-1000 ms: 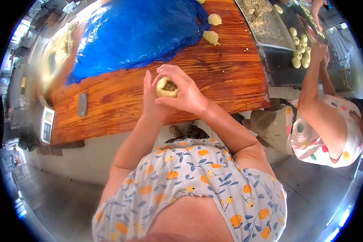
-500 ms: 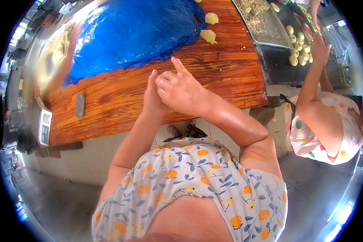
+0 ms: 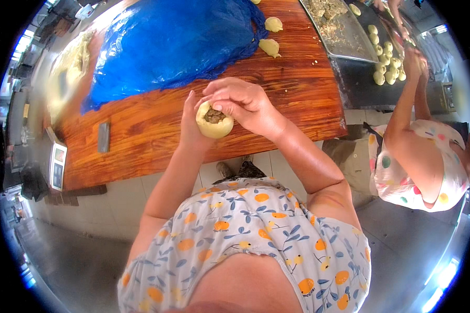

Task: The person weighs a piece of dough on a digital scale, then uses a bench scraper to cut a large mass of dough into smaller portions on a wooden table. They repeatedly weigh individual pieces and place them onto a blue plastic sheet.

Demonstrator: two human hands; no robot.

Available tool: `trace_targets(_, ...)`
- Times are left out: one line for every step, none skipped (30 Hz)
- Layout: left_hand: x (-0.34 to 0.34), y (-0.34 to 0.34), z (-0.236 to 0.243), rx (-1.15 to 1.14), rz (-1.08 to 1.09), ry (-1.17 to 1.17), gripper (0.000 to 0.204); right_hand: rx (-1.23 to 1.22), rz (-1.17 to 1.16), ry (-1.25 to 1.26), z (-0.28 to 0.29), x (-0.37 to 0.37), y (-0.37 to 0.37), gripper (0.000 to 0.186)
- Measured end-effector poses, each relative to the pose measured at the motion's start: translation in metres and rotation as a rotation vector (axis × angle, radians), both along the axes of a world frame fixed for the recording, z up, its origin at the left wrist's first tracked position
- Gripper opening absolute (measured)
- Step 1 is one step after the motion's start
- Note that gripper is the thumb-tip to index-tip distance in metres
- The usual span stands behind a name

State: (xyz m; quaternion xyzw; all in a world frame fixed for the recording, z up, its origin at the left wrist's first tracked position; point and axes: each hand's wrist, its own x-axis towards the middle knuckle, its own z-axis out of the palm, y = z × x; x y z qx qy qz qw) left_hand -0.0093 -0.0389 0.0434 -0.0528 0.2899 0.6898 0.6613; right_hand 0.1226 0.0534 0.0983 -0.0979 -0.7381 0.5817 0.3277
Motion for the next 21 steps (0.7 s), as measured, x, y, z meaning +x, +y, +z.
trace_targets(0.000, 0.000, 0.000, 0.006, -0.014, -0.005, 0.052, -0.016, -0.002, 0.025, -0.003, 0.000, 0.002, 0.011)
trace_targets(0.000, -0.001, 0.001, 0.012, -0.028, -0.010, 0.052, -0.032, -0.004, 0.049, -0.010, 0.001, 0.004, 0.011)
trace_targets(0.000, -0.001, 0.001, 0.018, -0.043, -0.015, 0.052, -0.048, -0.007, 0.074, -0.014, 0.002, 0.006, 0.012)
trace_targets(0.000, -0.001, 0.002, 0.018, -0.034, -0.030, 0.053, -0.056, 0.046, 0.080, -0.014, 0.003, 0.005, 0.012)
trace_targets(0.000, 0.000, 0.002, 0.018, -0.026, -0.045, 0.055, -0.064, 0.098, 0.086, -0.014, 0.004, 0.003, 0.012)
trace_targets(0.000, 0.001, 0.002, 0.018, -0.019, -0.060, 0.056, -0.071, 0.150, 0.091, -0.014, 0.005, 0.003, 0.012)
trace_targets(0.001, 0.000, 0.004, 0.022, -0.017, -0.070, 0.055, 0.135, 0.141, 0.057, -0.013, 0.006, 0.004, 0.014)
trace_targets(0.001, 0.000, 0.007, 0.026, -0.016, -0.080, 0.054, 0.047, 0.123, 0.069, -0.011, 0.006, 0.002, 0.015)
trace_targets(0.001, 0.000, 0.008, 0.030, -0.014, -0.090, 0.053, -0.042, 0.106, 0.081, -0.010, 0.005, -0.001, 0.017)
trace_targets(0.001, 0.000, 0.006, 0.050, -0.031, -0.083, 0.054, -0.127, 0.088, 0.093, -0.008, 0.005, -0.002, 0.019)
trace_targets(-0.001, -0.002, 0.001, 0.070, -0.048, -0.077, 0.055, -0.190, 0.131, 0.144, -0.010, 0.005, 0.003, 0.035)
trace_targets(-0.002, -0.002, -0.003, 0.089, -0.065, -0.070, 0.057, -0.126, 0.117, 0.089, -0.009, 0.005, 0.003, 0.046)
trace_targets(-0.003, -0.002, -0.004, 0.100, -0.082, -0.085, 0.057, -0.062, 0.105, 0.035, -0.007, 0.005, 0.003, 0.057)
trace_targets(-0.004, -0.003, -0.006, 0.110, -0.098, -0.100, 0.058, 0.002, 0.093, -0.018, -0.006, 0.005, 0.003, 0.069)
trace_targets(-0.004, -0.003, -0.006, 0.121, -0.113, -0.115, 0.058, 0.024, 0.090, -0.163, -0.007, 0.005, 0.000, 0.085)
trace_targets(0.001, 0.000, 0.002, 0.045, -0.076, -0.039, 0.058, 0.141, 0.067, -0.179, -0.010, 0.004, -0.001, 0.082)
trace_targets(0.009, 0.004, 0.017, -0.031, -0.041, 0.038, 0.059, 0.256, 0.042, -0.194, -0.016, 0.002, -0.003, 0.079)
trace_targets(0.014, 0.007, 0.025, -0.108, -0.006, 0.115, 0.059, 0.371, 0.017, -0.209, -0.022, 0.001, -0.004, 0.076)
trace_targets(0.012, 0.011, 0.018, -0.075, -0.008, 0.134, 0.063, 0.334, -0.001, -0.153, -0.028, -0.002, -0.006, 0.070)
trace_targets(0.008, 0.009, 0.013, -0.014, -0.028, 0.079, 0.062, 0.298, -0.019, -0.098, -0.034, -0.004, -0.007, 0.064)
trace_targets(0.004, 0.006, 0.009, 0.046, -0.048, 0.024, 0.061, 0.261, -0.037, -0.043, -0.039, -0.006, -0.009, 0.058)
